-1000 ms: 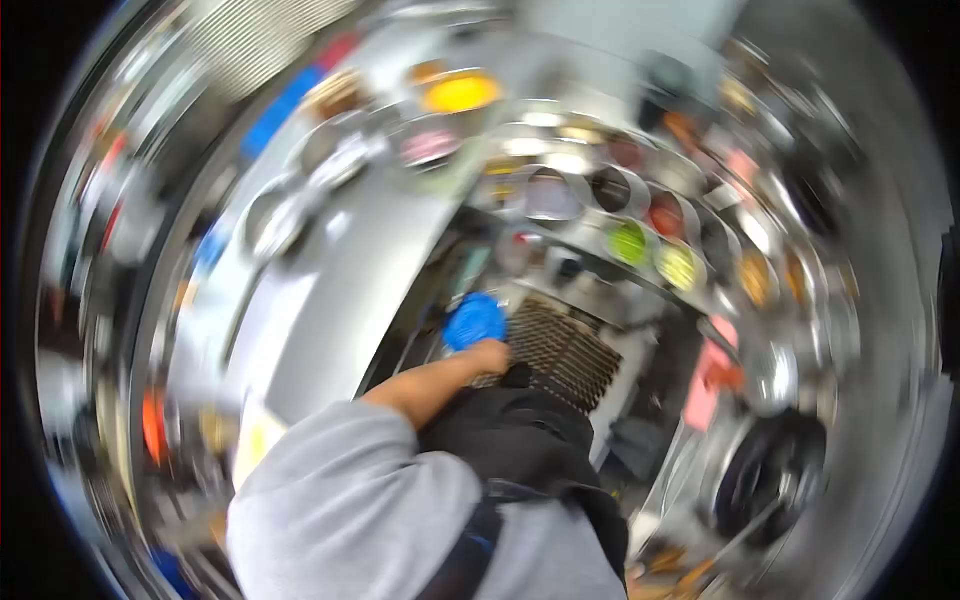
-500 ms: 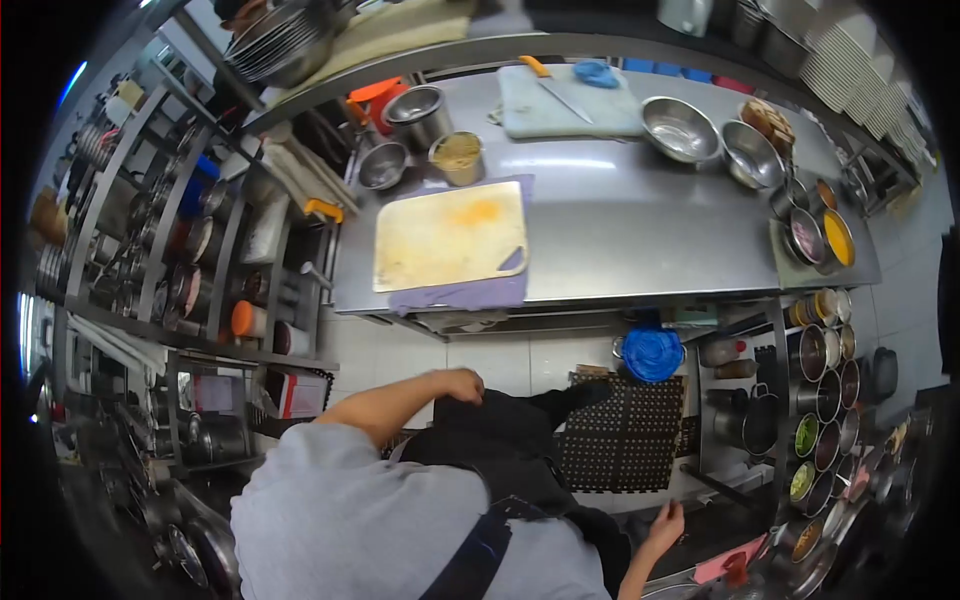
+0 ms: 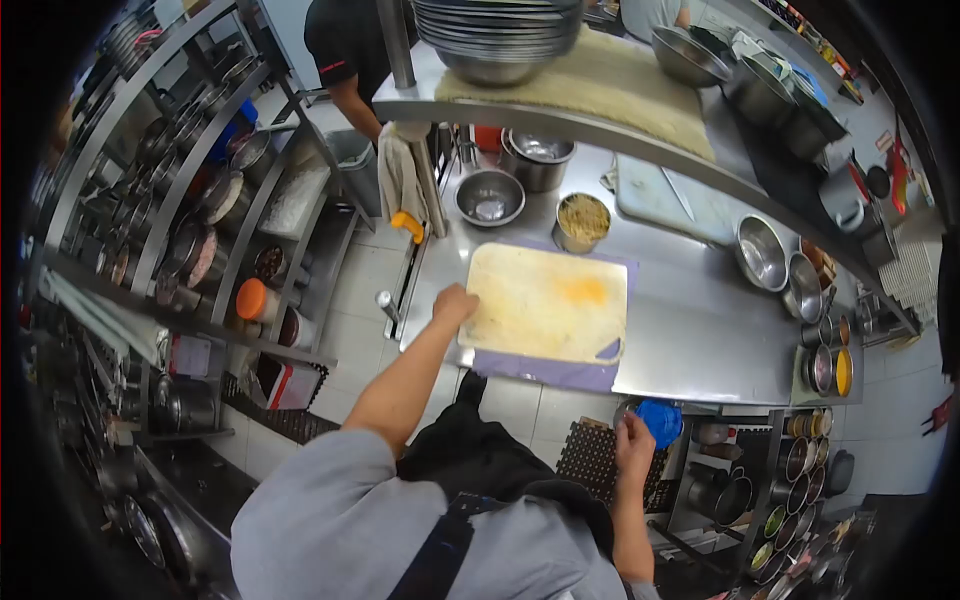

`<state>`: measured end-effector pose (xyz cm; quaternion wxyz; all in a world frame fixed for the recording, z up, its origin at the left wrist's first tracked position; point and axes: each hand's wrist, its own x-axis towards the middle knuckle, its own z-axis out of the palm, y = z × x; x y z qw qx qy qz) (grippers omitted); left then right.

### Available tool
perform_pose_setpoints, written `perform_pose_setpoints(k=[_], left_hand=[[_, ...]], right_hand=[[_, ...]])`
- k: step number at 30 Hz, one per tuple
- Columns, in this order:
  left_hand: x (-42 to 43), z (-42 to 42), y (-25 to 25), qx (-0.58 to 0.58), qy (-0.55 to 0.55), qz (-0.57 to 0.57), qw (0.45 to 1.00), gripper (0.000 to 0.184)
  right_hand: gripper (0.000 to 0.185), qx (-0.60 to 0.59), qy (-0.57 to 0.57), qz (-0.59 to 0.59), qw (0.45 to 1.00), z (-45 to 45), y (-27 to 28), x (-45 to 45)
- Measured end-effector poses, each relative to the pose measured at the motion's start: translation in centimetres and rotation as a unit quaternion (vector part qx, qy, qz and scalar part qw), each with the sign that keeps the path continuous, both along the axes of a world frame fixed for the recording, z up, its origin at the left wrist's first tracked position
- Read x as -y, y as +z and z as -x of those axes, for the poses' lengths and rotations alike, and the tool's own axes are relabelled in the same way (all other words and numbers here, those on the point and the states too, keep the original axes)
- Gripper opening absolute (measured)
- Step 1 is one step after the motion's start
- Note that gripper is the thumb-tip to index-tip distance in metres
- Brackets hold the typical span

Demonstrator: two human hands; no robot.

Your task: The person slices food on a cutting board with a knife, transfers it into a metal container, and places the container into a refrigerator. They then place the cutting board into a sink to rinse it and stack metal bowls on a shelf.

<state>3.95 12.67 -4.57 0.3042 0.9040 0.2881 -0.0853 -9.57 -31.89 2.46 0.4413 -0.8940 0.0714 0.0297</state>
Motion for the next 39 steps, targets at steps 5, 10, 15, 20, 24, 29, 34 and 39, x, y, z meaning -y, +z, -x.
perform_pose_setpoints(k=[5,10,15,20,24,29,34,39], left_hand=[[0.3,1.1,7.3,-0.006,0.136,0.556,0.82,0.045],[3.6,1.8,9.8,0.077,0.039,0.631,0.771,0.04],[0.6,8.4,17.2,0.202,0.019,0.56,0.804,0.039],[-8.5,22.7,26.3,0.341,0.185,0.421,0.82,0.063],[-12.3,33.4,28.6,0.456,0.277,0.383,0.754,0.067],[-15.2,38.7,28.4,0.522,0.35,0.341,0.699,0.063],[-24.1,36.6,24.4,0.411,0.368,0.289,0.783,0.048],[-35.1,28.8,13.3,0.297,0.355,0.298,0.835,0.025]], right_hand=[[0.027,0.11,0.036,0.072,0.991,-14.6,3.0,-7.6],[0.027,0.169,0.091,0.083,0.978,-26.2,7.6,-10.9],[0.03,0.122,0.155,0.114,0.974,-32.5,3.7,-11.8],[0.033,-0.012,-0.032,-0.127,0.991,-34.4,-1.1,-16.6],[0.033,0.017,-0.05,-0.052,0.997,-35.7,-3.2,-17.7],[0.036,0.145,0.004,0.008,0.989,-36.4,-5.0,-14.7],[0.025,0.141,0.03,-0.074,0.987,-26.1,7.8,-17.8],[0.028,0.103,0.082,-0.045,0.99,-17.8,10.6,-24.6]])
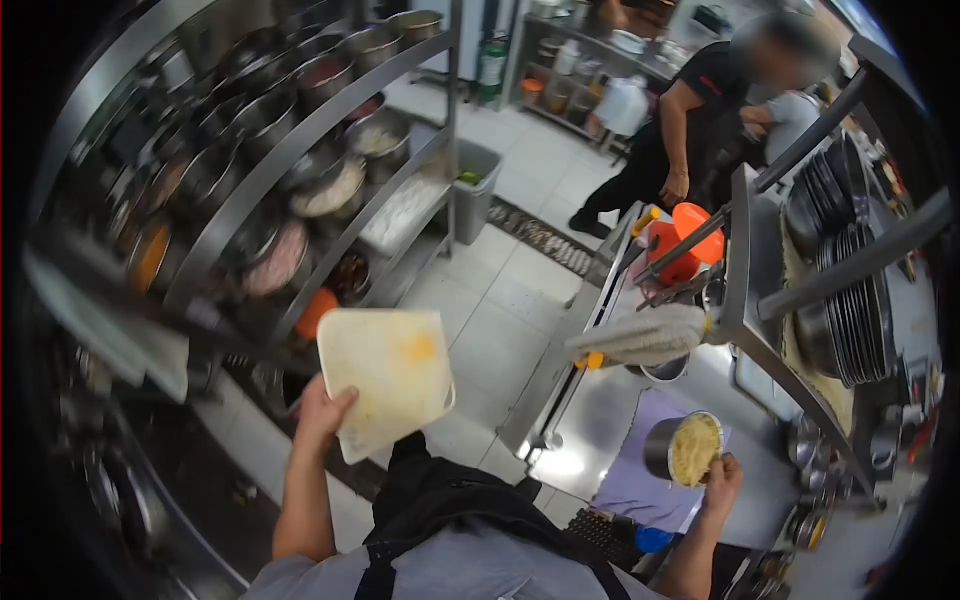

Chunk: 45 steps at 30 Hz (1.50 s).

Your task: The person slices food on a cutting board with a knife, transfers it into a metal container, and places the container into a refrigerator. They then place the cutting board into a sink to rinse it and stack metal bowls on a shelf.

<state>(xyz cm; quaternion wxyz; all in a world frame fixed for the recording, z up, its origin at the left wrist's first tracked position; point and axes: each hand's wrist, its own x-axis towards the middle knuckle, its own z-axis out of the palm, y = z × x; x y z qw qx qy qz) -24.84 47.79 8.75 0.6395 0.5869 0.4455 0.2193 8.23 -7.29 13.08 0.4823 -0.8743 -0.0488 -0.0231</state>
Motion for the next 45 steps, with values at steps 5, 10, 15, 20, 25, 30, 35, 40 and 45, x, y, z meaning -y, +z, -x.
perform_pose_setpoints(k=[5,10,15,20,25,30,35,40,45], left_hand=[[-9.2,-2.9,-6.4,-0.088,-0.109,-0.03,0.99,0.036],[-15.2,-6.7,-4.8,-0.142,-0.179,-0.063,0.972,0.035],[-19.5,-12.2,-3.5,-0.164,-0.214,-0.138,0.953,0.036],[-23.0,-18.5,-1.9,-0.204,-0.199,-0.168,0.944,0.038],[-25.7,-25.6,-3.1,-0.172,-0.169,-0.156,0.958,0.037],[-26.8,-35.4,-3.2,-0.208,-0.173,-0.199,0.942,0.037],[-28.5,-46.1,-3.8,-0.166,-0.202,-0.156,0.952,0.036],[-30.4,-59.1,-3.9,-0.112,-0.23,-0.125,0.959,0.038],[-34.0,-72.8,-7.3,-0.127,-0.269,-0.141,0.944,0.036]], right_hand=[[0.024,-0.056,0.027,0.022,0.998,4.3,3.3,-16.4],[0.028,-0.049,0.086,-0.009,0.995,2.5,5.6,-31.9],[0.026,-0.059,0.065,-0.041,0.995,-4.0,2.6,-39.3],[0.027,0.003,-0.013,-0.017,1.0,-12.0,0.9,-42.4],[0.025,0.045,-0.04,-0.067,0.996,-23.3,0.1,-43.4],[0.027,0.095,-0.087,0.0,0.992,-35.5,2.4,-43.9],[0.028,0.134,-0.198,0.013,0.971,-45.8,3.7,-42.2],[0.027,0.178,-0.314,0.065,0.931,-52.5,4.9,-37.6],[0.027,0.23,-0.353,0.135,0.897,-54.8,6.2,-33.0]])
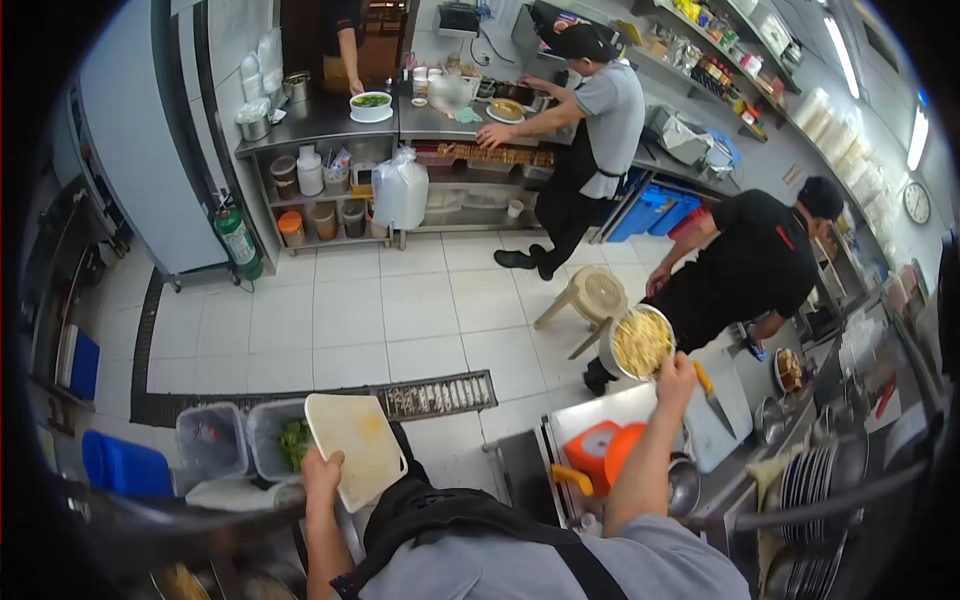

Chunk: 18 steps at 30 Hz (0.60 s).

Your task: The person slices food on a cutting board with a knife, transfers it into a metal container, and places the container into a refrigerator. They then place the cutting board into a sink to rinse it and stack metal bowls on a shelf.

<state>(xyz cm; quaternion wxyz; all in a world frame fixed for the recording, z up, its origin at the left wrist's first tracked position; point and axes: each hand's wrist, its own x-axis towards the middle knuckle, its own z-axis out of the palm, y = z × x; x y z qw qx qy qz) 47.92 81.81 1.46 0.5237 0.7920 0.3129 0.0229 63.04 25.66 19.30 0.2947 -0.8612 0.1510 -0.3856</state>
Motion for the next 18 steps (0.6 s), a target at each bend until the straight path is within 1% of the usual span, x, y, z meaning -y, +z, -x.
perform_pose_setpoints(k=[1,3,4,5,6,7,8,9,10,11,13,14,16,17,18], left_hand=[[-1.4,-2.4,-0.1,0.005,-0.004,0.002,1.0,0.036],[-2.8,-8.7,0.5,0.009,-0.039,-0.077,0.996,0.035],[-3.3,-11.4,2.0,0.027,-0.049,-0.042,0.998,0.034],[-4.5,-14.0,0.3,0.05,-0.03,0.007,0.998,0.036],[-5.4,-16.8,0.2,0.059,-0.028,0.019,0.998,0.037],[-6.4,-19.1,0.8,0.063,-0.027,0.024,0.997,0.039],[-7.4,-21.5,1.2,0.065,-0.051,0.019,0.996,0.039],[-8.4,-23.7,1.7,0.051,-0.062,-0.008,0.997,0.039],[-9.6,-25.8,1.8,0.04,-0.07,-0.037,0.996,0.038],[-11.2,-27.4,0.4,0.044,-0.089,-0.048,0.994,0.038],[-14.3,-31.7,-4.2,0.017,-0.103,-0.13,0.986,0.037],[-15.7,-33.6,-5.6,0.024,-0.11,-0.135,0.984,0.037],[-17.9,-34.8,-8.2,-0.022,-0.141,-0.152,0.978,0.036],[-18.6,-34.9,-8.9,-0.009,-0.156,-0.171,0.973,0.036],[-19.5,-35.2,-9.5,0.009,-0.169,-0.191,0.967,0.036]], right_hand=[[0.028,0.012,-0.011,-0.008,1.0,-0.1,-0.1,0.5],[0.028,-0.011,-0.037,-0.022,0.999,0.0,-0.4,1.7],[0.028,-0.002,-0.052,-0.014,0.999,0.2,-0.1,1.5],[0.028,-0.015,-0.053,-0.043,0.998,0.4,0.3,1.2],[0.027,-0.028,-0.055,-0.073,0.995,0.1,0.7,1.0],[0.027,-0.022,-0.076,-0.075,0.994,-0.3,0.3,1.6],[0.027,-0.038,-0.102,-0.092,0.99,-0.4,-0.9,2.5],[0.026,-0.056,-0.129,-0.111,0.984,-0.2,-1.7,2.8],[0.026,-0.044,-0.139,-0.109,0.983,-0.3,-1.5,2.4],[0.025,-0.048,-0.163,-0.103,0.98,-0.5,-1.2,2.0],[0.025,-0.075,-0.213,-0.039,0.973,-1.5,0.2,0.4],[0.025,-0.069,-0.22,-0.046,0.972,-2.5,-0.3,0.3],[0.026,-0.081,-0.239,-0.043,0.967,-4.1,-1.0,0.2],[0.026,-0.078,-0.24,-0.042,0.967,-5.0,-1.5,-0.1],[0.026,-0.088,-0.244,-0.011,0.966,-5.8,-2.3,-0.5]])
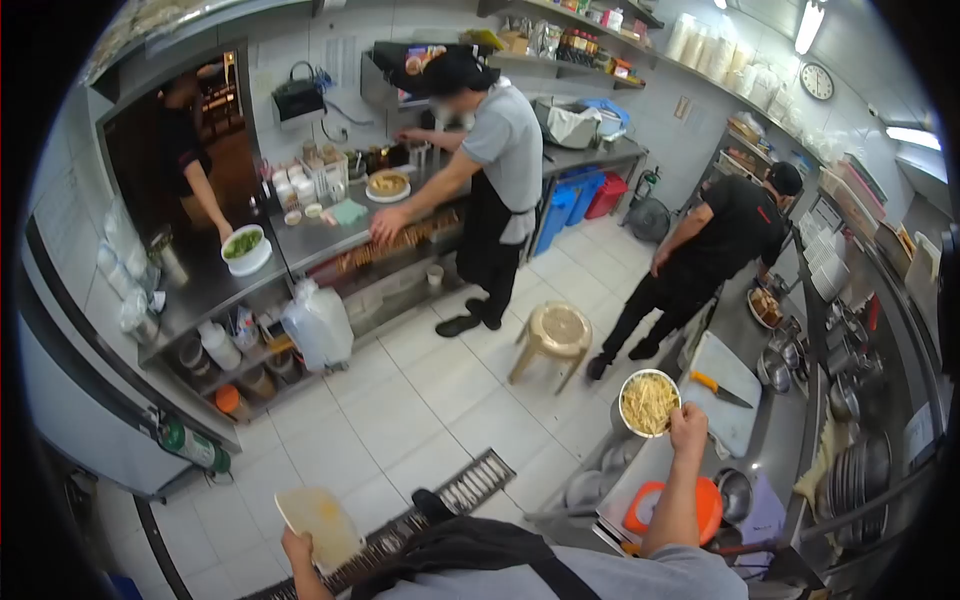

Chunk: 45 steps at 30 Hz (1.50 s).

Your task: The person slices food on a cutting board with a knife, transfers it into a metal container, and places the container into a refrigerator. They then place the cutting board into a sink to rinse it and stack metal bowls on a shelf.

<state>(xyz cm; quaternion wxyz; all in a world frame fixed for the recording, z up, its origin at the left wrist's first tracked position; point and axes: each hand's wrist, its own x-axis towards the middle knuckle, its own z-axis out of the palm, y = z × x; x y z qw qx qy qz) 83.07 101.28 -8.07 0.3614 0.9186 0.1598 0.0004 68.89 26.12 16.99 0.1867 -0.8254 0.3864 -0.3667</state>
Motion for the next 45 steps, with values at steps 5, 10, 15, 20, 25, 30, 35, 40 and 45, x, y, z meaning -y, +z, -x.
perform_pose_setpoints(k=[5,10,15,20,25,30,35,40,45], left_hand=[[-5.0,0.7,-2.5,-0.133,0.046,-0.069,0.988,0.035],[-9.3,-2.0,-2.7,-0.207,0.027,-0.07,0.975,0.034],[-15.3,-5.5,-4.0,-0.226,-0.011,-0.053,0.972,0.034],[-24.5,-9.5,-5.6,-0.221,-0.047,-0.025,0.974,0.033],[-33.3,-12.4,-6.8,-0.211,-0.063,-0.001,0.976,0.033],[-39.1,-14.8,-9.8,-0.173,-0.076,0.037,0.981,0.032],[-42.8,-15.7,-10.1,-0.159,-0.043,-0.056,0.985,0.032],[-41.0,-13.0,-6.4,-0.135,0.091,0.233,0.959,0.028],[-41.1,-9.1,-5.8,-0.202,0.078,-0.008,0.976,0.031]], right_hand=[[0.026,0.0,0.046,-0.085,0.995,-10.1,1.4,-7.1],[0.025,-0.033,0.08,-0.095,0.992,-18.2,1.3,-14.5],[0.024,-0.017,0.058,-0.086,0.994,-20.6,2.9,-22.0],[0.024,-0.029,0.027,-0.057,0.998,-21.0,2.4,-31.8],[0.024,-0.065,0.119,-0.06,0.989,-23.9,3.1,-44.0],[0.026,-0.148,0.377,-0.108,0.908,-33.8,4.4,-55.4],[0.021,-0.065,0.673,-0.072,0.733,-45.8,6.5,-70.3],[0.025,-0.036,0.747,-0.089,0.657,-51.2,10.9,-84.7],[0.022,0.042,0.745,-0.066,0.662,-54.2,10.0,-89.6]])
